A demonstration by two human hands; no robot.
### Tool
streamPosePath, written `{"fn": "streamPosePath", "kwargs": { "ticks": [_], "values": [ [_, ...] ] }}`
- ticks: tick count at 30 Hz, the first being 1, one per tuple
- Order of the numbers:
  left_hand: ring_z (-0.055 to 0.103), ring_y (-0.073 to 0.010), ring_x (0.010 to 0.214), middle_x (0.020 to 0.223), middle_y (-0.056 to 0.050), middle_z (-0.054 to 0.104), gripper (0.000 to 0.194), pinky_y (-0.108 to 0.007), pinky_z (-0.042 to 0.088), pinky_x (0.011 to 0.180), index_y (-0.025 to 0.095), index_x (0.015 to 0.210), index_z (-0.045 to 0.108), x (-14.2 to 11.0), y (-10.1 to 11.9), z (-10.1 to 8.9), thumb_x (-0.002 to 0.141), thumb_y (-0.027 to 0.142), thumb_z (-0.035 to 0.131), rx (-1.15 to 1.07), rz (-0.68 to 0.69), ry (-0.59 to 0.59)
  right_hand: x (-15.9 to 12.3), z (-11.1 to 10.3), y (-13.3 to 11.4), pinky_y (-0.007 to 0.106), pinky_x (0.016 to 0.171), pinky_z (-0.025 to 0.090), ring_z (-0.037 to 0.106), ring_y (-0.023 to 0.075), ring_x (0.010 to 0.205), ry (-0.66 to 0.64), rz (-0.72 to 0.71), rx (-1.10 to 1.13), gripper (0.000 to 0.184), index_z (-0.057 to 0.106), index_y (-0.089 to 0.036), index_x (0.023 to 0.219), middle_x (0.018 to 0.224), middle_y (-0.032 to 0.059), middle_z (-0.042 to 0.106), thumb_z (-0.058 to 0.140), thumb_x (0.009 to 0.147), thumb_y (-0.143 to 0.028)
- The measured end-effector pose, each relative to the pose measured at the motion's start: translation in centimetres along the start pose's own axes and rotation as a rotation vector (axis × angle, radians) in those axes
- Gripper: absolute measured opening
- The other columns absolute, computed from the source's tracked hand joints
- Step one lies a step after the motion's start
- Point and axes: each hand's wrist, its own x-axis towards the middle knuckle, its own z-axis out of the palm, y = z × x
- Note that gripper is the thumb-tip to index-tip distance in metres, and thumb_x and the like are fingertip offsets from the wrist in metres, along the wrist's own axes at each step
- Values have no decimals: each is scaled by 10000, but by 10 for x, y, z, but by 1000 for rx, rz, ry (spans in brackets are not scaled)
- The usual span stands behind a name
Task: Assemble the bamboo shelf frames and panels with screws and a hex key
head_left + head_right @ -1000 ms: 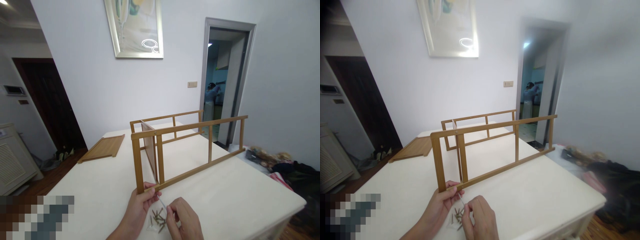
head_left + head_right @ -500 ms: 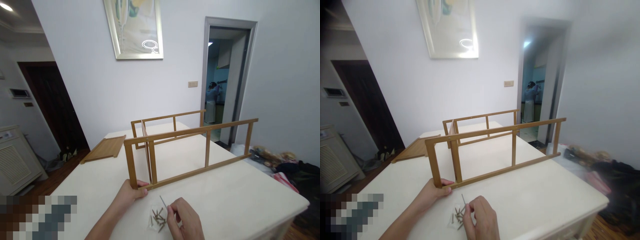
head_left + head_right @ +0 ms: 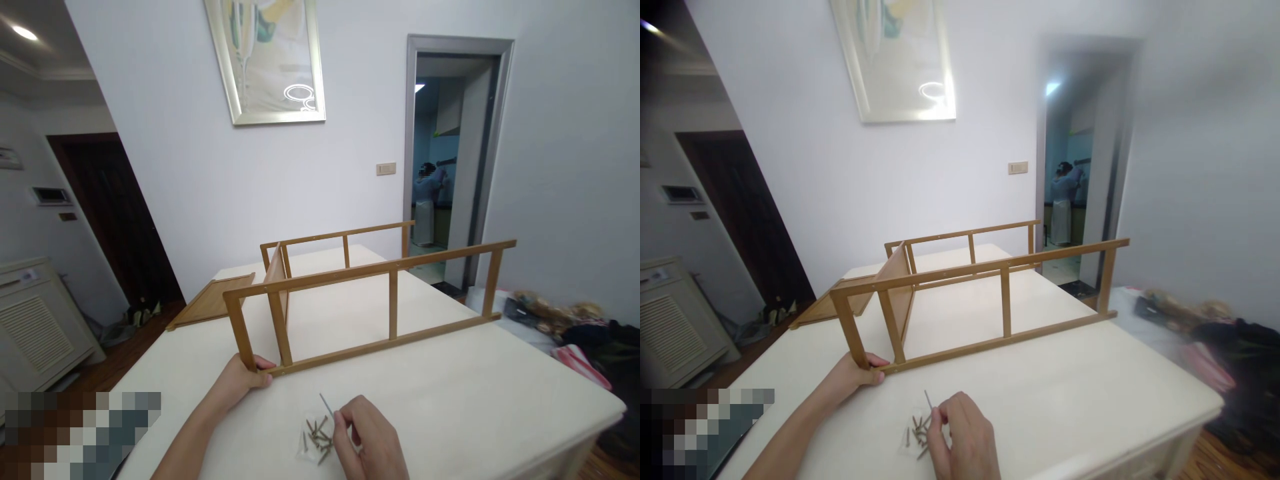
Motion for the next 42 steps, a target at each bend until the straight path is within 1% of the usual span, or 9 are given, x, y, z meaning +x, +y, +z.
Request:
{"fn": "streamPosePath", "kwargs": {
  "ticks": [14,17,24,27,29,31,33,36,42],
  "values": [
    [608,-242,801,826,-58,706,287,-312,435,731,156,805,784,-2,1,-1,530,240,780,72,51,-149,5,-1,-1,225,443,360,551,124,536,-66,-50,-63,201,471,-225,727,615,-6,541,443,916,-161],
    [605,-236,782,805,-55,700,296,-308,436,715,154,791,785,-2,2,-1,507,238,787,58,57,-152,9,-6,-5,216,452,379,563,121,548,-128,-60,-90,191,472,-223,739,626,-5,552,458,912,-145],
    [621,-248,776,789,-65,721,270,-324,452,719,152,758,784,-7,7,3,499,226,808,17,62,-122,12,-8,-7,210,461,395,587,126,558,-162,-60,-93,189,474,-221,745,636,-6,561,472,902,-116],
    [628,-260,808,832,-90,733,319,-342,460,755,148,829,787,-9,16,2,554,301,834,-16,68,-62,10,-8,-5,209,468,399,587,123,556,-173,-47,-85,181,483,-221,748,650,-7,572,492,893,-113],
    [635,-270,867,886,-101,736,391,-352,464,805,149,908,780,-12,26,0,595,376,838,-92,90,44,10,-7,-5,208,468,398,581,121,545,-167,-47,-80,178,488,-222,748,647,-10,572,500,889,-114],
    [635,-261,887,888,-98,729,459,-353,470,830,143,968,762,-14,36,-2,623,439,828,-243,167,162,10,-7,-5,207,467,398,577,120,538,-158,-45,-81,178,488,-223,744,643,-12,571,503,887,-118],
    [635,-244,846,848,-97,717,492,-358,488,811,118,979,742,-17,44,-3,659,487,802,-436,261,229,10,-7,-5,207,465,399,576,119,535,-156,-44,-83,178,487,-222,744,644,-11,572,502,889,-120],
    [637,-217,761,769,-76,691,452,-345,509,746,101,917,716,-20,50,-1,699,493,778,-617,304,251,9,-8,-5,205,460,399,580,119,545,-173,-43,-83,176,488,-220,752,652,-5,572,492,900,-124],
    [634,-163,709,707,-16,665,364,-283,494,732,131,884,685,-21,48,8,731,448,775,-657,328,291,8,-6,-5,206,453,402,583,122,550,-176,-49,-77,177,498,-217,752,649,-3,568,498,910,-137]
  ]
}}
